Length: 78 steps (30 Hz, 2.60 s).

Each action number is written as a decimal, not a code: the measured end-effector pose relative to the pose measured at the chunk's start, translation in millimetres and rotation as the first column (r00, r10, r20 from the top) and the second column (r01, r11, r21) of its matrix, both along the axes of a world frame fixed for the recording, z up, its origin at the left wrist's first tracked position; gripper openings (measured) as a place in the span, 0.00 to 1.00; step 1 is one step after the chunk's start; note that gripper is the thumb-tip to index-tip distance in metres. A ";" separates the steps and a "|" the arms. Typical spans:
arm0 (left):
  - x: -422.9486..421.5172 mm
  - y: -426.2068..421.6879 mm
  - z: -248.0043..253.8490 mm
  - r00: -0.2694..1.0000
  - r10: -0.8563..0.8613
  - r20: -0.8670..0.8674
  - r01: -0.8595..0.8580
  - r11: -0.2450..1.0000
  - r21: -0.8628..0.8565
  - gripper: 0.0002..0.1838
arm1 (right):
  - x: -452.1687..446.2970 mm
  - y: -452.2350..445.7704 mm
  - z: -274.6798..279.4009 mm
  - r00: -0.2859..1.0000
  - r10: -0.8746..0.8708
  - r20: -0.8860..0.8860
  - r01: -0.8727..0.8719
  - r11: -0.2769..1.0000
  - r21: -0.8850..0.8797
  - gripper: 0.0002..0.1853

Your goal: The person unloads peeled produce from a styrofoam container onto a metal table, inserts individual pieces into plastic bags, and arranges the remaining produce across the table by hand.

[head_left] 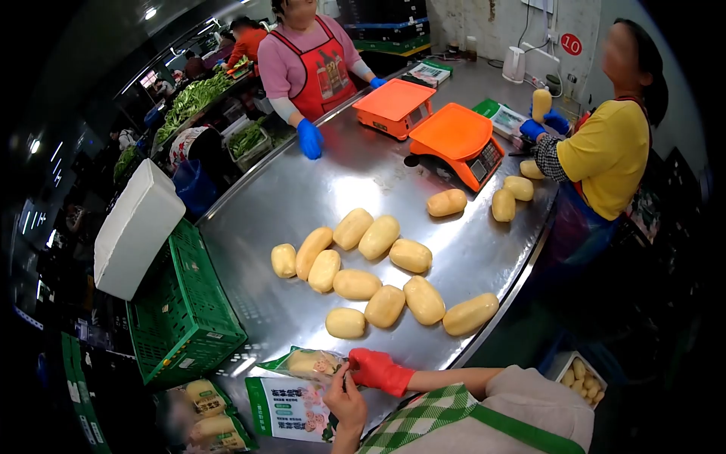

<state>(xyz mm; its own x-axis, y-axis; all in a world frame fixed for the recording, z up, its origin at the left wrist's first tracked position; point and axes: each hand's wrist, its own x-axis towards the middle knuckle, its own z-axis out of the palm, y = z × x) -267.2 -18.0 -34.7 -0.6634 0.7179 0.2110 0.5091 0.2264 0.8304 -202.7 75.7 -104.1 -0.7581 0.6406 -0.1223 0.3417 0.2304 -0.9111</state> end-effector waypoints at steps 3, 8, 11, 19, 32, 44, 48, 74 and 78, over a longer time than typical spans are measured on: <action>-2.7 1.6 6.7 0.998 0.018 0.052 -0.018 1.000 0.001 0.11 | -5.3 8.2 5.7 0.995 -0.059 -0.082 0.071 0.987 0.145 0.24; 1.3 -1.6 0.9 1.000 -0.013 -0.007 0.013 0.999 0.048 0.09 | -16.4 14.0 -6.9 0.962 0.119 -0.247 -0.060 0.971 0.233 0.27; 11.4 -0.9 8.8 0.998 0.006 0.067 -0.008 1.000 0.025 0.08 | -28.0 14.8 -0.4 0.890 0.145 -0.433 -0.099 0.987 0.126 0.23; -74.2 -8.9 59.8 0.853 0.395 0.342 -0.500 0.808 0.312 0.10 | -45.1 56.3 89.4 0.907 0.164 -0.388 -0.356 0.790 -0.499 0.23; -164.0 -85.7 117.1 0.774 0.048 0.631 -0.613 0.309 0.727 0.08 | 22.6 17.7 59.5 0.975 -0.031 -0.221 -0.127 0.738 -0.663 0.12; -375.7 -223.8 -43.6 0.766 0.140 0.628 -0.643 0.186 0.743 0.14 | 89.0 29.4 7.6 0.988 -0.151 -0.032 0.153 0.925 0.347 0.29; -282.3 -191.5 28.7 0.594 0.338 0.730 -0.785 0.045 0.618 0.29 | 140.5 38.8 11.1 0.910 -0.370 0.187 0.201 0.788 0.582 0.46; -5.7 158.1 -127.6 0.950 -0.127 -0.285 0.052 0.965 -0.257 0.65 | 161.1 120.5 -19.3 0.874 -0.319 0.365 0.043 0.800 0.598 0.46; -20.6 197.3 -124.9 0.962 -0.119 -0.246 0.064 0.973 -0.220 0.57 | 143.4 143.8 -16.8 0.890 -0.311 0.332 0.063 0.807 0.587 0.44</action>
